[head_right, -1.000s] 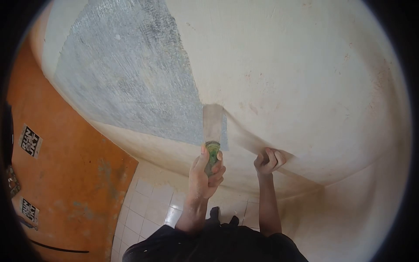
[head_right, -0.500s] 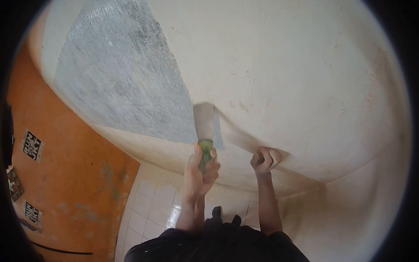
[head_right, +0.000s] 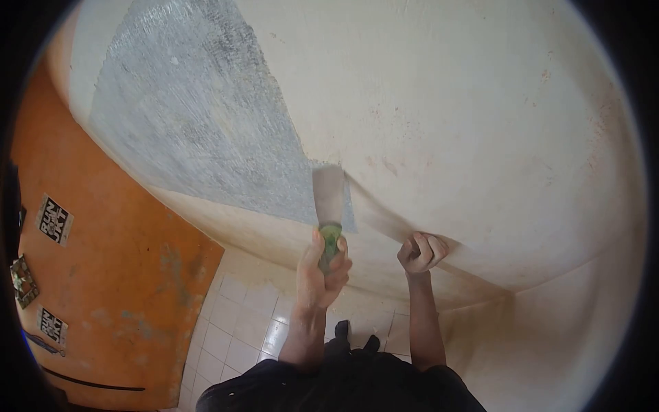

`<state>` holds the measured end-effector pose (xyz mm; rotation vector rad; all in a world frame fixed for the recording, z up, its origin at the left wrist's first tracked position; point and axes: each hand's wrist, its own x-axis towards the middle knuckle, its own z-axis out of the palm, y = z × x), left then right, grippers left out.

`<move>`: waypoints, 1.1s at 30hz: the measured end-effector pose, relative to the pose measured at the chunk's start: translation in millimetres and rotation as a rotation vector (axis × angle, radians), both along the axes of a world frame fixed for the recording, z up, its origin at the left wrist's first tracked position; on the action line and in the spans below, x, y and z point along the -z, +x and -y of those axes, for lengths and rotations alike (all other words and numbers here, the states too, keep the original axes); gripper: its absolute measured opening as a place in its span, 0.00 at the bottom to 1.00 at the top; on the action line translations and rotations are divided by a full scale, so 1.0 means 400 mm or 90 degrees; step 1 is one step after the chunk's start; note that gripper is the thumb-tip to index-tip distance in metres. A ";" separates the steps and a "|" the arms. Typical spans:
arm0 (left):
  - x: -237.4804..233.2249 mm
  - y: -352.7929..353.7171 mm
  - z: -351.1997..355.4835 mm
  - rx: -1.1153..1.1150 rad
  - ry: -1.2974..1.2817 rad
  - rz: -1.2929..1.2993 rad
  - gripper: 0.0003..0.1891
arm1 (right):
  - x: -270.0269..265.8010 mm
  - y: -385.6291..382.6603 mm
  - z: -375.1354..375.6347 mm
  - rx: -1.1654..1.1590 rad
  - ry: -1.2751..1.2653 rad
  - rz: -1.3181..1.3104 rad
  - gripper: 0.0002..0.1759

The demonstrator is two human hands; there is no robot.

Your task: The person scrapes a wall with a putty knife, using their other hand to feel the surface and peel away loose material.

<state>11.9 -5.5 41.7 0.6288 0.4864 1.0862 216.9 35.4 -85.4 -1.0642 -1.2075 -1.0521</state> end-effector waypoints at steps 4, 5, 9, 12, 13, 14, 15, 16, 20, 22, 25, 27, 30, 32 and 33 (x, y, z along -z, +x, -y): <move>-0.022 0.002 0.001 -0.015 0.019 -0.014 0.24 | -0.003 0.001 0.004 0.005 0.002 0.007 0.12; -0.001 -0.003 0.012 -0.005 -0.003 -0.015 0.24 | -0.002 0.003 0.004 0.007 0.004 0.009 0.12; -0.039 0.004 -0.003 -0.011 0.020 -0.011 0.24 | 0.000 0.002 0.000 0.000 0.004 0.006 0.12; -0.039 0.005 0.003 -0.023 0.026 -0.020 0.24 | -0.002 -0.002 0.010 0.004 -0.003 0.012 0.13; -0.032 0.008 0.002 -0.022 0.033 -0.017 0.24 | -0.005 0.001 0.008 0.004 -0.005 0.015 0.13; -0.017 0.006 0.004 -0.014 0.017 -0.009 0.24 | -0.007 0.005 0.001 0.006 0.004 0.015 0.13; -0.011 0.004 0.003 -0.008 -0.003 -0.003 0.24 | -0.005 0.006 -0.002 0.006 0.007 0.018 0.13; -0.020 0.002 0.004 -0.009 -0.004 -0.005 0.24 | 0.000 0.003 0.003 0.003 0.002 0.020 0.13; -0.020 -0.006 0.011 -0.016 0.006 -0.027 0.24 | -0.004 0.000 0.004 -0.001 0.007 0.019 0.13; -0.024 -0.003 0.004 -0.007 -0.007 -0.028 0.23 | -0.007 0.001 0.004 -0.007 0.012 0.019 0.14; -0.045 -0.002 0.006 -0.022 0.012 -0.026 0.23 | 0.002 -0.002 0.004 -0.010 0.005 0.004 0.13; -0.028 -0.002 0.009 -0.024 0.004 -0.033 0.23 | -0.008 0.000 0.007 -0.011 0.003 0.015 0.13; -0.026 0.000 0.008 -0.015 -0.004 -0.022 0.23 | -0.009 0.007 0.000 -0.009 0.009 0.020 0.13; -0.041 -0.009 0.004 -0.023 0.011 -0.045 0.23 | 0.005 -0.002 0.007 -0.013 0.005 0.013 0.13; -0.047 -0.009 -0.001 -0.024 0.033 -0.064 0.23 | 0.004 0.000 0.007 -0.015 0.010 0.016 0.13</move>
